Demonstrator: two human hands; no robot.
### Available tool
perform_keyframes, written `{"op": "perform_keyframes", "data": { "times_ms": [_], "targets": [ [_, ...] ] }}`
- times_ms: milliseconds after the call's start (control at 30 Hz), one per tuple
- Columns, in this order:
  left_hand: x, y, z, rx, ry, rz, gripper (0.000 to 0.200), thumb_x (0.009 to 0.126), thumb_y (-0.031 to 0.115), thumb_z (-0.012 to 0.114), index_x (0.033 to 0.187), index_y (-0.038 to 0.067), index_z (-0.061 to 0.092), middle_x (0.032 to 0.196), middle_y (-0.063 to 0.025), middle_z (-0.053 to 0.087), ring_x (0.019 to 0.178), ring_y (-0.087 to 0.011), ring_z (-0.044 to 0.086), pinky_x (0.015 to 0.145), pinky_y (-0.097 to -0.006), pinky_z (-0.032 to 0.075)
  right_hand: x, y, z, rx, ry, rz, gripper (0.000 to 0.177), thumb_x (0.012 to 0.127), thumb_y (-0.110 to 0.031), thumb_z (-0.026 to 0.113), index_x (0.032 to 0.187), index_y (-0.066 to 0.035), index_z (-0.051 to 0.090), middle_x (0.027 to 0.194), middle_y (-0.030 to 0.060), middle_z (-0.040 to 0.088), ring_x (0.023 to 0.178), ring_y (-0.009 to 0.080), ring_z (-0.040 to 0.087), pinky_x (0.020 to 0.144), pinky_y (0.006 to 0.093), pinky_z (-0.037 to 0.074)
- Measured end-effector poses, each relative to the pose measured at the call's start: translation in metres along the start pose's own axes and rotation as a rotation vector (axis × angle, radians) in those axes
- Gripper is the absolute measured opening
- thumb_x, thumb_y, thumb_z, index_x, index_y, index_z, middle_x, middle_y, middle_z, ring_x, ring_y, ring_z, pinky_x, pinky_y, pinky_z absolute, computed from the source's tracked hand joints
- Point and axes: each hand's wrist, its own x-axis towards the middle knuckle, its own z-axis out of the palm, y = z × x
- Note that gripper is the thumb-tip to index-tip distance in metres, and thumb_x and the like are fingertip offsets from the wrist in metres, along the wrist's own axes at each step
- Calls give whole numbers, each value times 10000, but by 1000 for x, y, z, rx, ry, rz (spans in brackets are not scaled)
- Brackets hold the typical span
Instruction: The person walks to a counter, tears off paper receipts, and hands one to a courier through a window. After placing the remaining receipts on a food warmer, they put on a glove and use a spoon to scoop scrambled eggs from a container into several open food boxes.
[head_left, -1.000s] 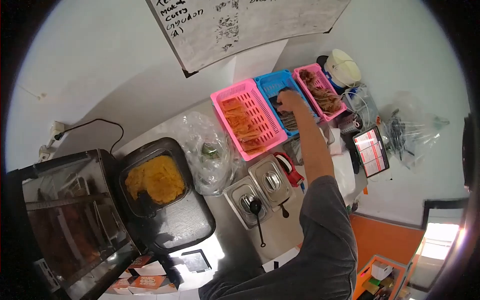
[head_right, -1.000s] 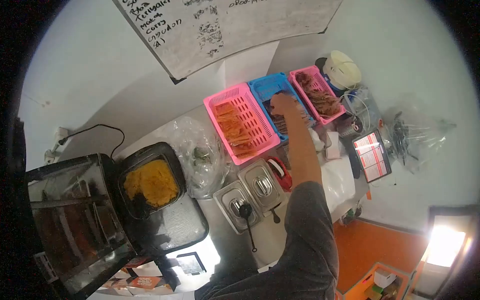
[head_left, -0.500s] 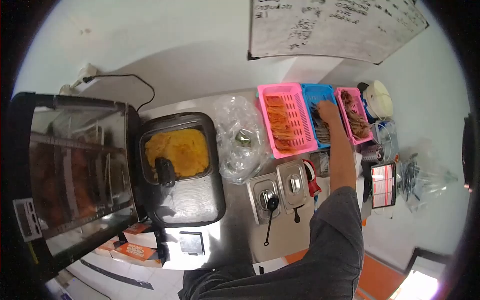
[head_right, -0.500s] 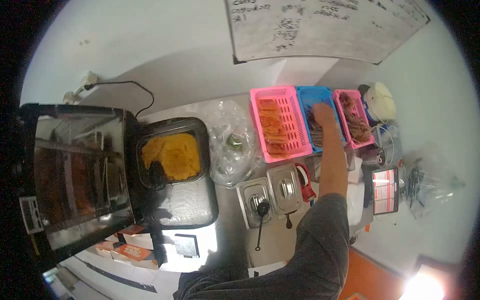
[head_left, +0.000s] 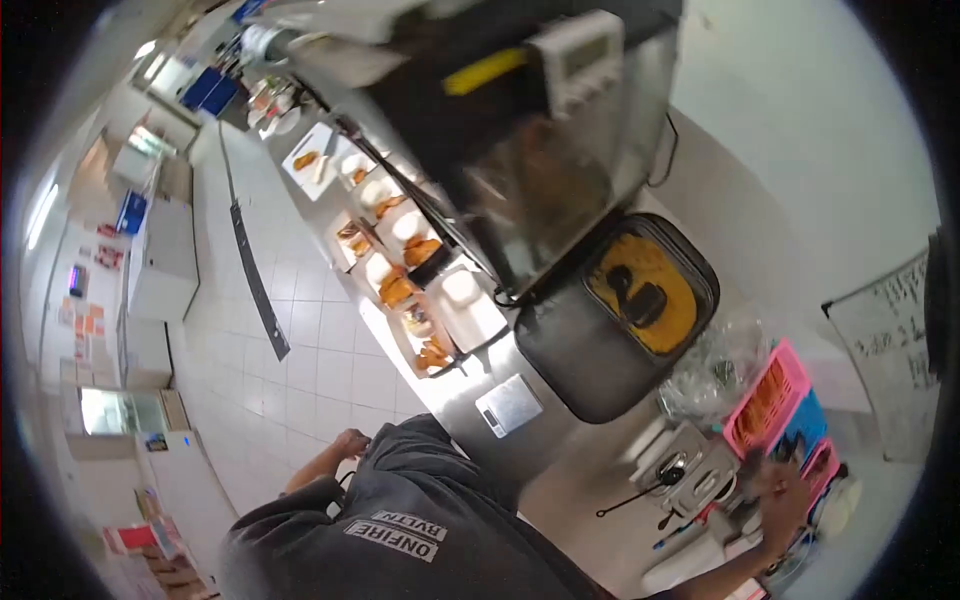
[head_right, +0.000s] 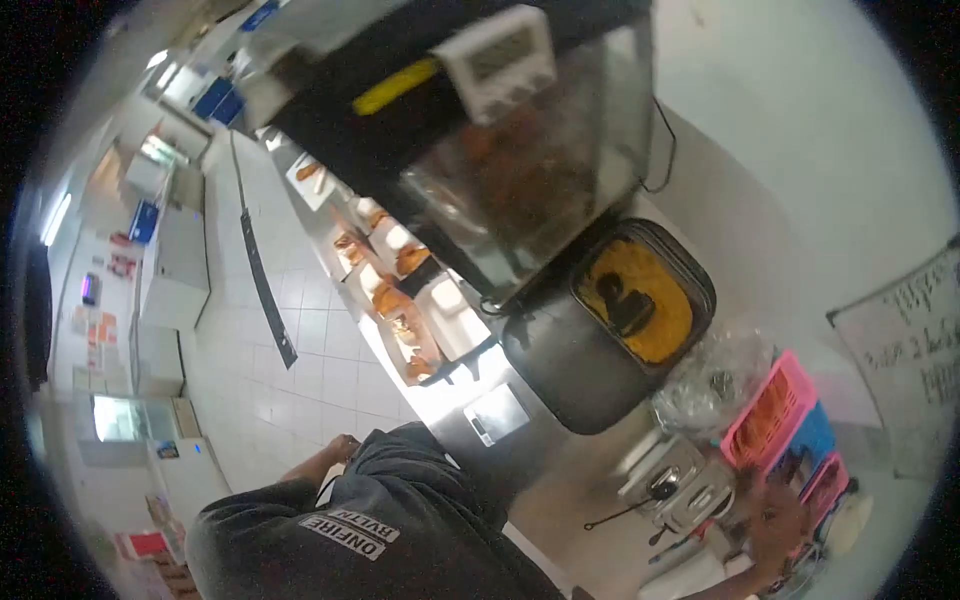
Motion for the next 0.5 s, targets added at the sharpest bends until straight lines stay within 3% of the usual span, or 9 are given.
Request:
{"op": "perform_keyframes", "data": {
  "times_ms": [33, 100, 200, 233, 333, 400, 467, 500],
  "targets": [
    [3, 9, -7, -28, 11, 11, 390, 836, 354, 656, 1059, 36, 686, 996, -158, 709, 887, -300, 692, 759, -415, 569, -11, -29, 29, 127, 61, -102, 141, 823, -129, 731, 876, -14, 670, 835, 86, 608, 703, 188, 590, 640, 330, 509],
    [-14, 46, -25, -163, 27, -208, 370, 901, 285, 543, 1101, 8, 685, 988, -123, 727, 819, -220, 724, 705, -368, 613, -14, -110, 68, 309, -75, -273, 117, 786, -84, 746, 868, -17, 696, 774, 90, 609, 629, 173, 586, 585, 300, 508],
    [-19, 38, -46, -339, 49, -319, 368, 902, 298, 550, 1067, -2, 684, 977, -121, 728, 836, -223, 722, 700, -375, 614, 2, -246, 112, 450, -149, -488, 82, 760, -44, 748, 825, -13, 708, 643, 91, 591, 528, 186, 555, 509, 282, 459],
    [-16, 29, -56, -345, 44, -310, 368, 902, 298, 550, 1067, -2, 684, 977, -121, 728, 836, -223, 722, 700, -375, 614, 9, -291, 124, 529, -128, -584, 66, 757, -32, 746, 804, -9, 705, 607, 91, 582, 504, 198, 549, 489, 279, 439],
    [14, -23, -68, -347, -34, -350, 347, 905, 276, 573, 1092, -3, 663, 973, -119, 727, 832, -234, 719, 710, -379, 615, 30, -404, 150, 490, -181, -607, 65, 755, -28, 739, 804, -13, 699, 620, 94, 590, 517, 194, 560, 481, 301, 417],
    [60, -100, -55, -223, -8, -34, 334, 900, 253, 600, 1113, 0, 647, 958, -108, 727, 808, -235, 717, 695, -383, 612, 48, -468, 173, 486, -108, -643, 62, 772, -46, 732, 795, -11, 686, 629, 101, 598, 522, 231, 570, 492, 338, 429],
    [67, -107, -81, -251, -41, -81, 348, 889, 240, 623, 1154, 14, 633, 942, -113, 724, 763, -237, 711, 645, -389, 599, 76, -522, 210, 418, -38, -676, 68, 784, -62, 728, 789, -13, 681, 635, 107, 602, 531, 254, 576, 502, 357, 438],
    [70, -113, -95, -475, 1, -174, 359, 889, 249, 623, 1155, 8, 632, 937, -127, 722, 753, -240, 706, 624, -388, 589, 91, -547, 230, 373, 43, -708, 81, 797, -78, 725, 783, -15, 676, 642, 113, 606, 540, 278, 581, 512, 376, 446]
  ]
}}
